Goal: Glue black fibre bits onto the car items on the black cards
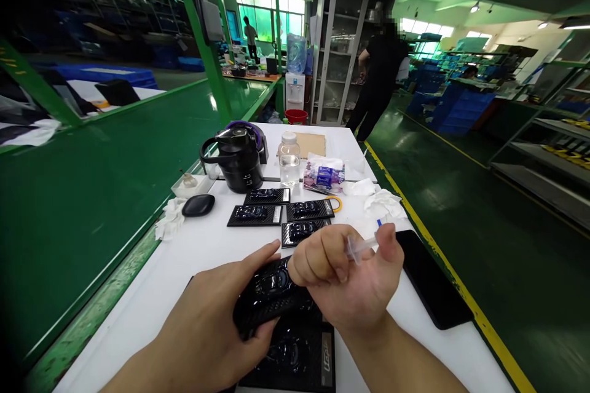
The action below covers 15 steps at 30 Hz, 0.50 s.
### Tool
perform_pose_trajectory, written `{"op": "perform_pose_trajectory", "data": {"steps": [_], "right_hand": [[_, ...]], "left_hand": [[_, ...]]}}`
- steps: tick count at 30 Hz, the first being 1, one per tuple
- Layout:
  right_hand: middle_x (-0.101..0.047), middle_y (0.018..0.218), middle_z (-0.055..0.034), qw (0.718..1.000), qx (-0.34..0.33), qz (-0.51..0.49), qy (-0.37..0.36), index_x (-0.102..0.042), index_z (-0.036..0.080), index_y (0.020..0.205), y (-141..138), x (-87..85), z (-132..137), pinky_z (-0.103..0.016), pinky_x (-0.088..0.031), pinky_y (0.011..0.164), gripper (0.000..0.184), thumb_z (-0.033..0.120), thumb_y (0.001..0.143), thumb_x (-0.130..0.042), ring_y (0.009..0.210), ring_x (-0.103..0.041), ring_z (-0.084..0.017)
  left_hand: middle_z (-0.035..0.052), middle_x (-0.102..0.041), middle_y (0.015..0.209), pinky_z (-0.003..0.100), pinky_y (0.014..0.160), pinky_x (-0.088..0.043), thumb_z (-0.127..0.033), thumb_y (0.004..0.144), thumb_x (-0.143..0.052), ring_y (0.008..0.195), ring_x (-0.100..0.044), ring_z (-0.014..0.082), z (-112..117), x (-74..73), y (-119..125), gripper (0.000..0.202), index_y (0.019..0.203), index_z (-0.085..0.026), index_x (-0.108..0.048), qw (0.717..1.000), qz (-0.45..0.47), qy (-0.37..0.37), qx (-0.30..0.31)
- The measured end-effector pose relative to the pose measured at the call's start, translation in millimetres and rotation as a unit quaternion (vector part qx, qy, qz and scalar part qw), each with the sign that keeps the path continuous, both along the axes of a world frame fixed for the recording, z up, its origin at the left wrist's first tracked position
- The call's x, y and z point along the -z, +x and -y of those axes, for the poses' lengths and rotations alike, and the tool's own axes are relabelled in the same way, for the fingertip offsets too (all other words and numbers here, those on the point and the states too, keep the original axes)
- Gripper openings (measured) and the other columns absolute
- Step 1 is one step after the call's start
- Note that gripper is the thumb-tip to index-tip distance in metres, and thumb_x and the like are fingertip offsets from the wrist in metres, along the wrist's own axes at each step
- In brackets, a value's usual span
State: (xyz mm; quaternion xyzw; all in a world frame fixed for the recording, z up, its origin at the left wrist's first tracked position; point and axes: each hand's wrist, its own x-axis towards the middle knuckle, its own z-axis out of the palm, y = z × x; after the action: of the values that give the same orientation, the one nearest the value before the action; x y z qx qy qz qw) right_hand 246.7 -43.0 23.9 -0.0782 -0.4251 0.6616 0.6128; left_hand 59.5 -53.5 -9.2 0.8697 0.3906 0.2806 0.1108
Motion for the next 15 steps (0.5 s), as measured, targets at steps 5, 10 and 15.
{"op": "perform_pose_trajectory", "data": {"steps": [5, 10, 15], "right_hand": [[-0.019, 0.044, 0.0053, 1.0, -0.012, -0.008, 0.026, -0.027, 0.022, 0.051, 0.2, 6.3, -2.6, -0.03, -0.021, 0.045, 0.067, 0.079, 0.087, -0.034, 0.041, -0.021, -0.012], [-0.021, 0.045, 0.0055, 0.999, -0.007, -0.016, 0.033, -0.029, 0.022, 0.052, -0.1, 9.1, -3.6, -0.03, -0.02, 0.045, 0.064, 0.075, 0.089, -0.036, 0.042, -0.021, -0.012], [-0.02, 0.045, 0.0056, 0.999, -0.01, -0.012, 0.029, -0.03, 0.022, 0.052, -0.5, 11.7, -4.8, -0.03, -0.02, 0.045, 0.064, 0.075, 0.088, -0.037, 0.042, -0.021, -0.011]], "left_hand": [[0.0038, -0.072, 0.103, 0.036, 0.066, -0.06, -0.023, 0.071, -0.057, 0.081, -0.072, 0.0233, 0.4, 1.2, 1.1, 0.082, 0.147, -0.027, -0.027, 1.0, -0.001, 0.018, -0.004], [0.0026, -0.073, 0.1, 0.035, 0.065, -0.06, -0.024, 0.072, -0.057, 0.078, -0.072, 0.0219, 0.5, 1.2, 1.1, 0.079, 0.146, -0.027, -0.028, 1.0, -0.009, 0.026, -0.008], [0.0026, -0.073, 0.099, 0.034, 0.066, -0.06, -0.024, 0.071, -0.058, 0.079, -0.073, 0.0219, 1.2, 2.0, 0.2, 0.079, 0.145, -0.026, -0.03, 0.999, -0.013, 0.035, -0.013]]}}
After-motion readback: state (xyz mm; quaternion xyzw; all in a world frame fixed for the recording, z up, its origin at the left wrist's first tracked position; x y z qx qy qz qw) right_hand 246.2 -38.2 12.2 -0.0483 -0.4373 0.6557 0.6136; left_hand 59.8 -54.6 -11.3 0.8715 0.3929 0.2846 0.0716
